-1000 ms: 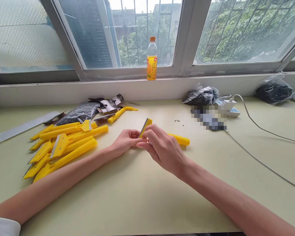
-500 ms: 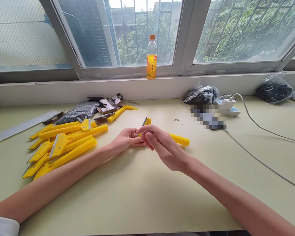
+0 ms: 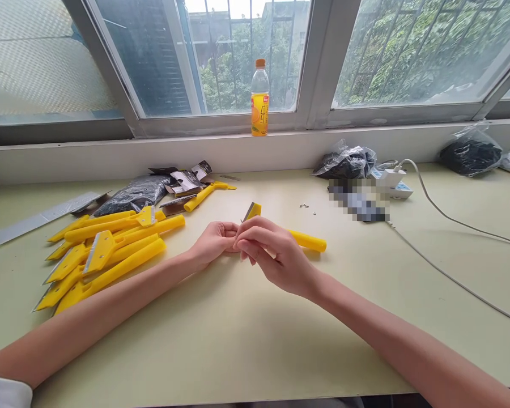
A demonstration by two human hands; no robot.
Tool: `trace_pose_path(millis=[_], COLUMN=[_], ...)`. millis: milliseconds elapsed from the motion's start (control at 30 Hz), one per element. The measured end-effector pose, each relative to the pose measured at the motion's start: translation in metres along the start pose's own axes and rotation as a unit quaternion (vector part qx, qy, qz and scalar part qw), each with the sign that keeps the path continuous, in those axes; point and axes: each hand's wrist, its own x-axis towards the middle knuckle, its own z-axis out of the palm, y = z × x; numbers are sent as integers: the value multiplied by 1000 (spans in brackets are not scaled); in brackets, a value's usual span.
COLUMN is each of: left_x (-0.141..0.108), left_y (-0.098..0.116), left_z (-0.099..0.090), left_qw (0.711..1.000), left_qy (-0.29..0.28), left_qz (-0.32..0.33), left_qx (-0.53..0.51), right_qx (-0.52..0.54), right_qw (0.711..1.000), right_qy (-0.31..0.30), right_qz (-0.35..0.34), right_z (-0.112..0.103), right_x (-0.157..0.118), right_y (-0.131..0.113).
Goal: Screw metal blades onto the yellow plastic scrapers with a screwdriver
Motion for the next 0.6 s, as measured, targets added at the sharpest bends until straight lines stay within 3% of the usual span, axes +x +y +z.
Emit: trace_pose_path(millis=[133,300,600], left_x=[1,2,1], left_y=[-1,-3,-1], left_z=[2,3,4], left_qw=[999,997,997], left_qy=[22,44,49], left_qz=[-10,-31,-31], left_qx=[-32,-57,-53], right_qx=[-11,-102,-104], right_qw=[998,984,987], right_qy=[47,96,95], right_qz=[-30,-108,-76], right_z=[-4,-16,-14], right_x=[2,-1,-6], right_y=[-1,-8,0])
